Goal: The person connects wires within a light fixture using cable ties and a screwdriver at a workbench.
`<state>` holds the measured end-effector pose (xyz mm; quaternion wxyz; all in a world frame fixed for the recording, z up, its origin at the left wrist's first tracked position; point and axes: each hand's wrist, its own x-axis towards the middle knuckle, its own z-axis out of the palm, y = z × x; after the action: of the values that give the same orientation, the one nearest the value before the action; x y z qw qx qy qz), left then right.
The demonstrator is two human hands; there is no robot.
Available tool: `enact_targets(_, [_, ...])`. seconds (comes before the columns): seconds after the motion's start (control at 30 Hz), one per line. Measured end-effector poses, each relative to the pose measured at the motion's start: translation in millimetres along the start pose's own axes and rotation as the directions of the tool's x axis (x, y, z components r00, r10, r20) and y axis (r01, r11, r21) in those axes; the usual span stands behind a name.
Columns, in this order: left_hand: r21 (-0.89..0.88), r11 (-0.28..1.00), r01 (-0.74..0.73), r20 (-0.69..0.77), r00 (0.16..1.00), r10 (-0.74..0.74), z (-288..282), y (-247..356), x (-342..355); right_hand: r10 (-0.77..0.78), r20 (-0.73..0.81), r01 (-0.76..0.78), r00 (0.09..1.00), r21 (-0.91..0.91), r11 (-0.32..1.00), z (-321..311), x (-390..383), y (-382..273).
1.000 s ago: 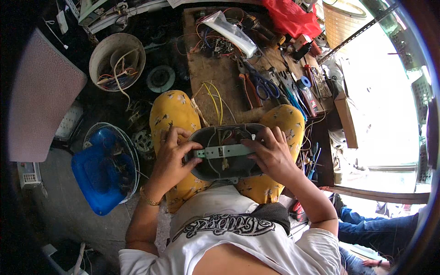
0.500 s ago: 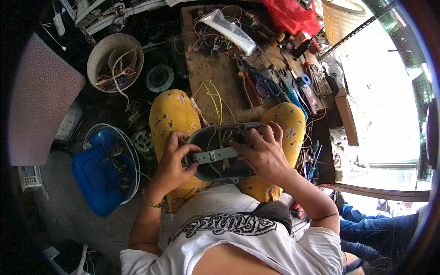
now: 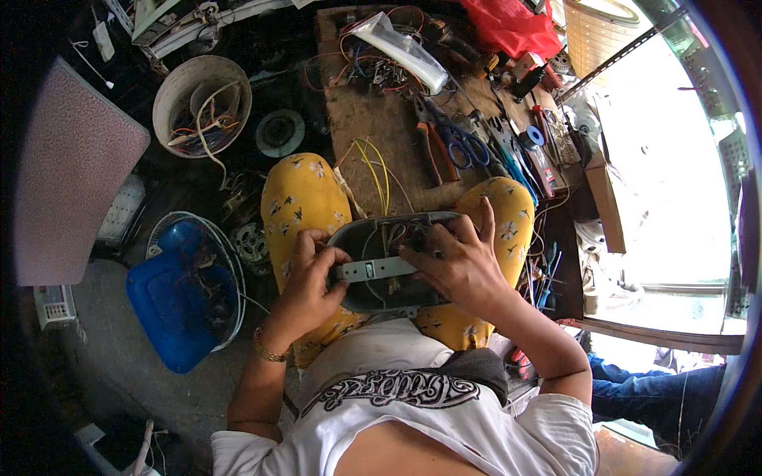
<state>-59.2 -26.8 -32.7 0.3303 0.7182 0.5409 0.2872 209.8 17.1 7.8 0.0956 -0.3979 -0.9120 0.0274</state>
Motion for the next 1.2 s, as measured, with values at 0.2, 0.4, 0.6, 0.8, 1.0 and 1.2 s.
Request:
enact_targets(0.2, [-0.065, 0.997, 0.052, 0.014, 0.999, -0.051, 3, -4, -5, -0.047, -0.004, 0.047, 0.999, -0.063, 0.997, 6, 2, -2])
enact_targets(0.4, [-0.049, 0.999, 0.018, -0.085, 0.996, -0.022, -17, 12, -2, -0.03, 0.013, 0.031, 0.999, -0.069, 0.997, -4, 10, -8])
enact_targets(0.6, [0.112, 0.994, -0.021, -0.032, 0.999, 0.025, -13, 15, 1, -0.048, 0.016, 0.048, 0.999, -0.022, 0.999, 4, 8, -6])
enact_targets(0.8, [0.124, 0.992, 0.015, -0.075, 0.997, -0.005, -12, 19, 4, 0.053, -0.06, -0.049, 0.997, 0.07, 0.996, -5, 4, -1])
enact_targets(1.0, [0.13, 0.991, 0.019, -0.09, 0.996, -0.007, -13, 15, 1, 0.028, -0.115, -0.016, 0.993, 0.102, 0.995, -1, -7, 4])
enact_targets(1.2, [0.113, 0.993, 0.045, -0.061, 0.997, -0.038, -17, 19, 0, 0.022, -0.093, -0.009, 0.995, 0.139, 0.99, -1, -7, 6])
